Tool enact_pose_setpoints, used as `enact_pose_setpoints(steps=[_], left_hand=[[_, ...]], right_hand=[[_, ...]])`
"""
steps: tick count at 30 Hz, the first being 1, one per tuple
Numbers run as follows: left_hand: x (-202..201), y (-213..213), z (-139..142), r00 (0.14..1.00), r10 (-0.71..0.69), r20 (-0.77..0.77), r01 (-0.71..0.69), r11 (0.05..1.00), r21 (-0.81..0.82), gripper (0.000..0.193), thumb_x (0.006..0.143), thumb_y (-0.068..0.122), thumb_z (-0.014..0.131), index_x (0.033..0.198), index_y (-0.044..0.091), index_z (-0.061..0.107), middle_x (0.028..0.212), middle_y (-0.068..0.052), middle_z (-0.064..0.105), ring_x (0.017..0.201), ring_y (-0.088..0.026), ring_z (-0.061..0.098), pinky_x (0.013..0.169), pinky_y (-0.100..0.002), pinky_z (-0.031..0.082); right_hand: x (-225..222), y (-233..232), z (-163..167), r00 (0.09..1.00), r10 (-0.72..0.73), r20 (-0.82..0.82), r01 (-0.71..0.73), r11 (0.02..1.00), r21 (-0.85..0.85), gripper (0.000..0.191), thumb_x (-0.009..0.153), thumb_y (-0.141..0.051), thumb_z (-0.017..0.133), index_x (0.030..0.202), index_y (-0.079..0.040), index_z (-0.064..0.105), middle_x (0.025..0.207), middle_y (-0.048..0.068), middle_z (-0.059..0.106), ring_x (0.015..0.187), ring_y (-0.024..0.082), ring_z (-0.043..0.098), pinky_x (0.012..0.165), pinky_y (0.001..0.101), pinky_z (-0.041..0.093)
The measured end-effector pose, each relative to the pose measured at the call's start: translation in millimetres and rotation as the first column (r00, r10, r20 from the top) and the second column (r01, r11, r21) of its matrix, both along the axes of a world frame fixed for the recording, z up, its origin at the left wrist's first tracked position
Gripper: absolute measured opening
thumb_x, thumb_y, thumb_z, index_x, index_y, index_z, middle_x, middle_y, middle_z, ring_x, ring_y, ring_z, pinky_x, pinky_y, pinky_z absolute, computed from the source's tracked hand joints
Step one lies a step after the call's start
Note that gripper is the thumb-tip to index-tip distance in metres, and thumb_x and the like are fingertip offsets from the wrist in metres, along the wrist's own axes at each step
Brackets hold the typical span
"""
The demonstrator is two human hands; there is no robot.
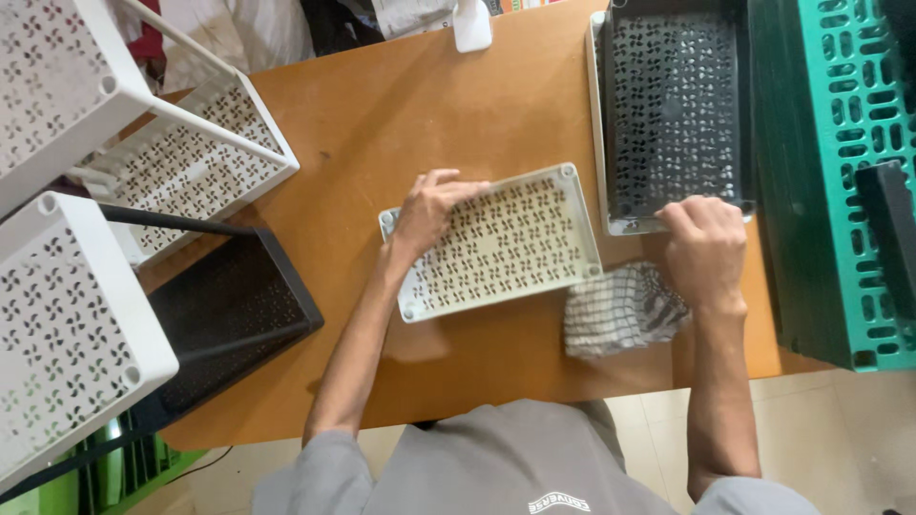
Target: The person wipes perforated plastic shelf panels, black side panels, and white tubes with a cloth, then attaches black tubes to the panels and stacks shelves to build a small storage rack.
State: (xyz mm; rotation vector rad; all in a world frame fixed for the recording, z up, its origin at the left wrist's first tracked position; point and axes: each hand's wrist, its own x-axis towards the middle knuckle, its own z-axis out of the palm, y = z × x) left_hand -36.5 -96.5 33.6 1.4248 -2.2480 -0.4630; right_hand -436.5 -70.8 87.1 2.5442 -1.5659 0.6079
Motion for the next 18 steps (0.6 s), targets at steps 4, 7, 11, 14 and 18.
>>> enact_pose_setpoints(steps=[4, 7, 11, 14, 18], left_hand=[[-9.0, 10.8, 27.5, 0.998, -0.054, 0.015, 0.054, 0.998, 0.014, 0.054, 0.089, 0.005, 0.072, 0.140, 0.021, 0.063, 0.154, -0.011, 0.052, 0.141, -0.040, 0.044, 0.110, -0.051, 0.042], [-17.9, 15.0, 59.7, 0.997, 0.031, -0.070, -0.046, 0.974, -0.224, 0.073, 0.084, 0.013, 0.076, 0.153, 0.015, 0.052, 0.164, -0.024, 0.026, 0.151, -0.047, 0.028, 0.118, -0.054, 0.037], [-10.0, 16.1, 92.5, 0.980, 0.025, 0.196, 0.076, 0.870, -0.487, 0.063, 0.083, 0.027, 0.079, 0.143, 0.025, 0.062, 0.157, -0.010, 0.044, 0.148, -0.038, 0.032, 0.119, -0.051, 0.041], [10.5, 23.5, 95.2, 0.944, -0.050, 0.327, 0.212, 0.850, -0.483, 0.033, 0.088, 0.028, 0.079, 0.115, 0.014, 0.067, 0.128, -0.006, 0.061, 0.131, -0.027, 0.054, 0.112, -0.046, 0.047], [34.9, 36.1, 77.4, 0.979, -0.141, 0.146, 0.189, 0.893, -0.408, 0.018, 0.088, 0.022, 0.078, 0.092, 0.010, 0.065, 0.093, -0.003, 0.065, 0.096, -0.023, 0.065, 0.091, -0.040, 0.052]], right_hand=[[3.5, 13.7, 26.7, 0.991, -0.003, 0.134, 0.009, 0.999, -0.047, 0.015, 0.084, -0.003, 0.070, 0.098, -0.010, 0.068, 0.099, 0.009, 0.062, 0.101, 0.031, 0.062, 0.090, 0.0442, 0.048], [10.9, 21.3, 63.9, 0.970, 0.178, 0.167, -0.173, 0.984, -0.046, 0.016, 0.081, -0.008, 0.075, 0.095, -0.008, 0.067, 0.095, 0.008, 0.061, 0.100, 0.032, 0.062, 0.097, 0.0472, 0.048], [34.0, 19.1, 107.3, 0.917, 0.399, 0.003, -0.399, 0.917, 0.031, 0.017, 0.075, -0.004, 0.071, 0.091, -0.008, 0.068, 0.093, 0.004, 0.066, 0.097, 0.023, 0.066, 0.106, 0.0479, 0.049], [50.4, 5.8, 122.4, 0.856, 0.516, -0.027, -0.513, 0.855, 0.079, 0.022, 0.067, -0.010, 0.070, 0.089, -0.008, 0.067, 0.093, 0.004, 0.066, 0.105, 0.025, 0.066, 0.104, 0.0453, 0.048], [70.3, -23.0, 115.9, 0.847, 0.531, -0.018, -0.491, 0.795, 0.356, 0.020, 0.070, -0.019, 0.076, 0.087, -0.012, 0.067, 0.089, 0.001, 0.065, 0.101, 0.020, 0.064, 0.100, 0.0377, 0.049]])
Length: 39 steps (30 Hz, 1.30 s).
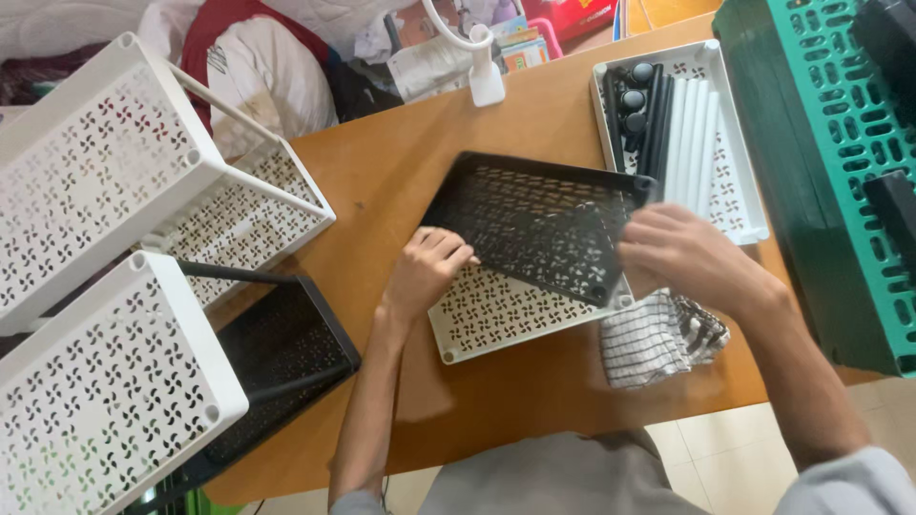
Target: The person wipes perforated plastic shelf panels, black side panels, and white tubes with a cloth, then attaches black tubes to the panels and stacks shelves to build a small storage rack.
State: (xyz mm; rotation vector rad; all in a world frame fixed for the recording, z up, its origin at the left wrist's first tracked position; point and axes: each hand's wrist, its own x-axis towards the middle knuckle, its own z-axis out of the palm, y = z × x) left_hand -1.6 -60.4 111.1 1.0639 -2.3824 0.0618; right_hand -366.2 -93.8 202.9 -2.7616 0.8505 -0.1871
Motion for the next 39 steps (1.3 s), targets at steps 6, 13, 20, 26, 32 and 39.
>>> enact_pose_setpoints(steps=[6, 13, 20, 26, 32, 39], left_hand=[[19.4, 9.5, -17.1, 0.991, 0.131, 0.011, -0.131, 0.986, 0.105, 0.013, 0.087, 0.008, 0.073, 0.099, 0.007, 0.068, 0.092, -0.005, 0.064, 0.087, -0.026, 0.064, 0.078, -0.040, 0.053], [14.8, -4.1, -37.9, 0.969, 0.229, -0.087, -0.225, 0.973, 0.053, 0.013, 0.090, 0.006, 0.073, 0.101, 0.003, 0.067, 0.093, -0.008, 0.063, 0.087, -0.028, 0.063, 0.074, -0.041, 0.055], [9.1, -22.9, -65.5, 0.941, 0.338, 0.010, -0.336, 0.933, 0.128, 0.008, 0.090, 0.014, 0.074, 0.090, 0.009, 0.068, 0.090, -0.008, 0.063, 0.090, -0.030, 0.063, 0.078, -0.043, 0.054], [-10.2, -15.4, -50.3, 0.902, 0.432, 0.011, -0.427, 0.887, 0.178, 0.017, 0.093, 0.023, 0.077, 0.098, 0.007, 0.073, 0.102, -0.008, 0.065, 0.101, -0.031, 0.059, 0.085, -0.044, 0.049], [-39.0, 10.9, -30.1, 0.909, 0.417, -0.016, -0.407, 0.894, 0.190, 0.018, 0.093, 0.020, 0.078, 0.103, 0.006, 0.073, 0.109, -0.008, 0.064, 0.112, -0.029, 0.058, 0.093, -0.044, 0.048], [-61.9, 36.7, -27.7, 0.921, 0.388, -0.039, -0.372, 0.904, 0.209, 0.016, 0.092, 0.017, 0.077, 0.104, 0.007, 0.071, 0.113, -0.008, 0.064, 0.115, -0.029, 0.058, 0.098, -0.045, 0.049]], right_hand=[[23.3, -42.0, -27.9, 0.963, 0.027, 0.268, -0.018, 0.999, -0.035, 0.022, 0.070, 0.001, 0.071, 0.091, -0.005, 0.072, 0.105, 0.007, 0.072, 0.110, 0.026, 0.067, 0.100, 0.0395, 0.052], [4.3, -30.9, -83.5, 0.688, -0.404, 0.602, 0.210, 0.906, 0.368, 0.009, 0.096, 0.002, 0.068, 0.104, 0.000, 0.070, 0.114, 0.011, 0.073, 0.106, 0.022, 0.071, 0.093, 0.0317, 0.056], [-46.6, -19.1, -139.3, 0.486, -0.750, 0.449, 0.622, 0.658, 0.425, 0.019, 0.099, -0.007, 0.071, 0.117, -0.003, 0.070, 0.114, 0.013, 0.064, 0.094, 0.023, 0.070, 0.078, 0.0333, 0.058], [-46.6, -55.2, -165.1, 0.602, -0.746, 0.283, 0.776, 0.630, 0.009, 0.045, 0.097, -0.036, 0.080, 0.125, -0.004, 0.066, 0.107, 0.016, 0.067, 0.094, 0.035, 0.067, 0.079, 0.0494, 0.054], [-19.3, -86.9, -182.3, 0.497, -0.863, -0.086, 0.850, 0.504, -0.153, 0.052, 0.092, -0.051, 0.075, 0.107, -0.002, 0.066, 0.102, 0.017, 0.070, 0.093, 0.036, 0.070, 0.075, 0.0522, 0.054], [-33.9, -100.3, -181.9, 0.468, -0.868, -0.167, 0.872, 0.484, -0.071, 0.052, 0.087, -0.049, 0.073, 0.098, 0.001, 0.071, 0.091, 0.025, 0.073, 0.085, 0.042, 0.072, 0.076, 0.0532, 0.055]])
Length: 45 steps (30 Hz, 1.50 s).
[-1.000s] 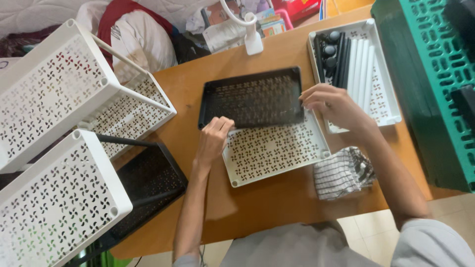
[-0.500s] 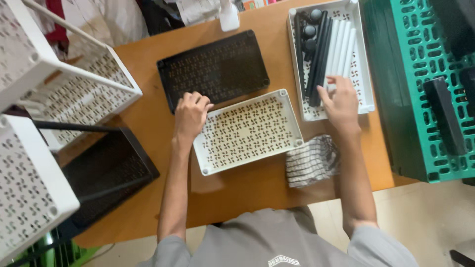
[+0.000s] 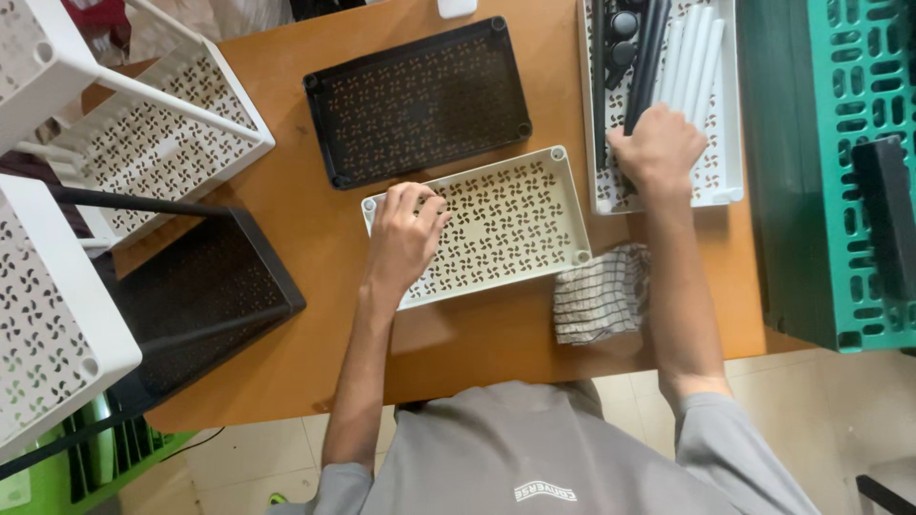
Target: The person wipes perforated plastic shelf panels, black side panels, and white tubes with a cloth, then attaches black tubes to the panels and stacks shelves to build a small storage rack.
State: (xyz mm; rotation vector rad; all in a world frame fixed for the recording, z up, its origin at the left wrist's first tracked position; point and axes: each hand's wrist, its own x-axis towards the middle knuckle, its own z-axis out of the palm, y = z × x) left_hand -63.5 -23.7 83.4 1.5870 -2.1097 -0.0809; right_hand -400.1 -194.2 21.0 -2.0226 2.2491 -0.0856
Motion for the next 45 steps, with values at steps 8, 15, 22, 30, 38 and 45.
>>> enact_pose_setpoints(steps=[8, 15, 22, 30, 38, 45], left_hand=[[0.3, 8.7, -12.3, 0.991, -0.043, -0.124, 0.050, 0.998, 0.049, 0.017, 0.093, 0.016, 0.077, 0.105, 0.006, 0.072, 0.112, -0.008, 0.066, 0.110, -0.029, 0.061, 0.095, -0.044, 0.049], [-67.7, -40.2, -30.8, 0.586, 0.105, -0.803, 0.292, 0.897, 0.331, 0.043, 0.099, 0.027, 0.071, 0.137, 0.008, 0.061, 0.131, -0.008, 0.071, 0.120, -0.019, 0.068, 0.103, -0.036, 0.059], [-127.6, -65.8, -41.2, 0.011, 0.137, -0.990, 0.693, 0.713, 0.107, 0.045, 0.108, 0.028, 0.061, 0.140, -0.003, 0.051, 0.127, -0.021, 0.068, 0.110, -0.027, 0.071, 0.092, -0.041, 0.061], [-45.5, -57.1, -22.5, 0.298, 0.428, -0.853, 0.195, 0.848, 0.493, 0.032, 0.113, 0.028, 0.052, 0.136, 0.007, 0.042, 0.074, -0.019, 0.067, 0.077, -0.040, 0.068, 0.070, -0.041, 0.058], [36.0, -42.0, -11.2, 0.994, 0.096, -0.058, -0.091, 0.993, 0.072, 0.047, 0.080, 0.028, 0.080, 0.123, 0.011, 0.068, 0.131, -0.011, 0.068, 0.084, -0.036, 0.075, 0.067, -0.045, 0.060], [23.1, -30.2, -43.8, 0.993, 0.088, -0.082, -0.083, 0.995, 0.057, 0.032, 0.091, 0.005, 0.069, 0.123, 0.004, 0.067, 0.118, -0.009, 0.068, 0.079, -0.036, 0.074, 0.066, -0.043, 0.060]], right_hand=[[-11.9, 41.1, 52.8, 0.810, -0.197, 0.553, 0.130, 0.979, 0.157, 0.034, 0.095, -0.025, 0.061, 0.114, 0.003, 0.061, 0.085, 0.019, 0.077, 0.076, 0.029, 0.076, 0.073, 0.0379, 0.058], [16.1, 101.0, 64.5, 0.218, 0.054, 0.975, -0.060, 0.997, -0.042, 0.023, 0.107, -0.009, 0.064, 0.124, 0.003, 0.055, 0.101, 0.009, 0.069, 0.085, 0.015, 0.071, 0.066, 0.0263, 0.056], [57.2, 154.1, 66.9, 0.201, -0.071, 0.977, -0.271, 0.954, 0.125, 0.041, 0.103, -0.030, 0.058, 0.130, 0.000, 0.057, 0.101, 0.014, 0.074, 0.083, 0.021, 0.075, 0.063, 0.0293, 0.060], [58.4, 167.3, 68.7, 0.116, -0.079, 0.990, -0.269, 0.957, 0.107, 0.045, 0.104, -0.037, 0.054, 0.135, -0.005, 0.055, 0.106, 0.002, 0.070, 0.082, 0.012, 0.069, 0.054, 0.0255, 0.056], [52.3, 148.8, 37.4, 0.058, -0.135, 0.989, 0.028, 0.991, 0.134, 0.027, 0.115, -0.032, 0.052, 0.119, -0.007, 0.061, 0.083, -0.005, 0.055, 0.063, 0.002, 0.049, 0.048, 0.0199, 0.035], [77.4, 167.1, 28.7, 0.539, 0.029, 0.842, -0.082, 0.996, 0.018, 0.026, 0.109, -0.027, 0.048, 0.110, -0.003, 0.059, 0.082, 0.007, 0.069, 0.067, 0.013, 0.067, 0.058, 0.0308, 0.053]])
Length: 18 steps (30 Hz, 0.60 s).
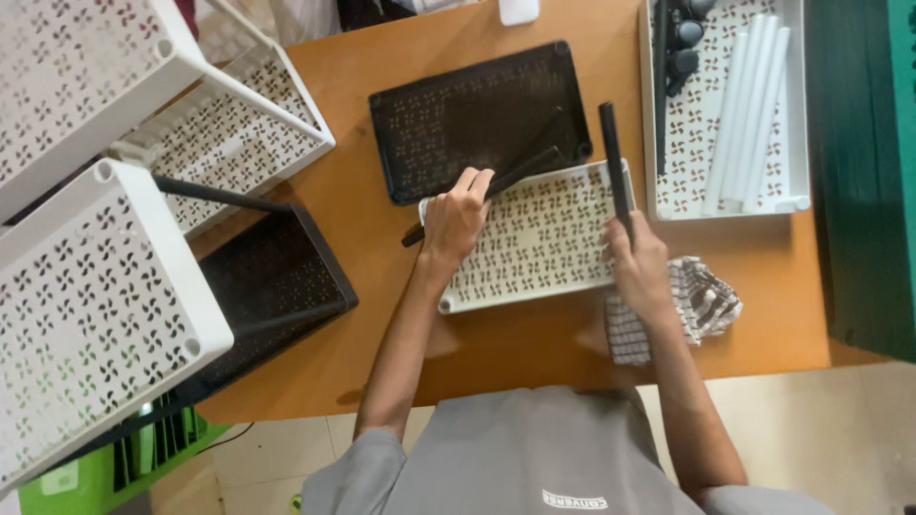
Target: The person wipes perforated plastic shelf panels, black side panels, and white tubes with a cloth, then attaches black tubes to the panels and stacks shelves to build a small storage rack.
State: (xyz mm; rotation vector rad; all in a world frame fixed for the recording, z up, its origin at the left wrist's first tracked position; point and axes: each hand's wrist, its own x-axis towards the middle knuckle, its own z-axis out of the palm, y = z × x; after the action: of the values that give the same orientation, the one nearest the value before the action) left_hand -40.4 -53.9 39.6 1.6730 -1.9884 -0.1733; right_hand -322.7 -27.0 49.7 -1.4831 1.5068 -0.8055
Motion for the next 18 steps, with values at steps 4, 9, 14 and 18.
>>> enact_pose_setpoints(steps=[4, 9, 14, 18], left_hand=[[-2.8, 21.7, -4.9, 0.995, -0.052, 0.086, 0.046, 0.997, 0.065, 0.031, 0.090, 0.000, 0.068, 0.120, 0.006, 0.069, 0.111, -0.011, 0.068, 0.069, -0.036, 0.071, 0.064, -0.044, 0.059], [-5.6, 56.2, 4.6, 0.998, -0.044, 0.040, 0.040, 0.995, 0.091, 0.033, 0.086, -0.002, 0.067, 0.119, 0.003, 0.068, 0.109, -0.014, 0.066, 0.068, -0.035, 0.071, 0.060, -0.042, 0.059], [4.0, 61.8, 10.7, 0.980, -0.200, 0.003, 0.198, 0.975, 0.102, 0.032, 0.082, -0.002, 0.066, 0.113, 0.007, 0.069, 0.099, -0.009, 0.067, 0.069, -0.031, 0.071, 0.061, -0.039, 0.060], [5.5, 61.0, 10.1, 0.968, -0.249, 0.034, 0.245, 0.966, 0.084, 0.028, 0.086, -0.002, 0.064, 0.111, 0.008, 0.070, 0.092, -0.007, 0.066, 0.066, -0.028, 0.071, 0.059, -0.036, 0.059]], right_hand=[[0.2, 37.5, 6.8, 0.993, 0.097, -0.067, -0.094, 0.994, 0.050, 0.023, 0.107, -0.024, 0.047, 0.109, -0.003, 0.058, 0.076, 0.010, 0.067, 0.063, 0.018, 0.066, 0.059, 0.0346, 0.053], [-16.0, 55.8, 2.2, 0.984, 0.004, 0.176, -0.045, 0.972, 0.232, 0.023, 0.108, -0.025, 0.045, 0.115, -0.007, 0.058, 0.078, 0.010, 0.059, 0.068, 0.020, 0.059, 0.065, 0.0347, 0.051], [-29.4, 9.9, 9.9, 0.769, 0.153, 0.620, -0.166, 0.985, -0.038, 0.022, 0.110, -0.014, 0.047, 0.128, -0.005, 0.056, 0.107, 0.006, 0.062, 0.101, 0.015, 0.059, 0.094, 0.0290, 0.051], [-11.1, -63.3, 29.0, 0.900, 0.248, 0.359, -0.132, 0.939, -0.318, 0.018, 0.109, 0.011, 0.045, 0.123, 0.000, 0.050, 0.121, 0.011, 0.064, 0.122, 0.022, 0.065, 0.113, 0.0373, 0.053]])
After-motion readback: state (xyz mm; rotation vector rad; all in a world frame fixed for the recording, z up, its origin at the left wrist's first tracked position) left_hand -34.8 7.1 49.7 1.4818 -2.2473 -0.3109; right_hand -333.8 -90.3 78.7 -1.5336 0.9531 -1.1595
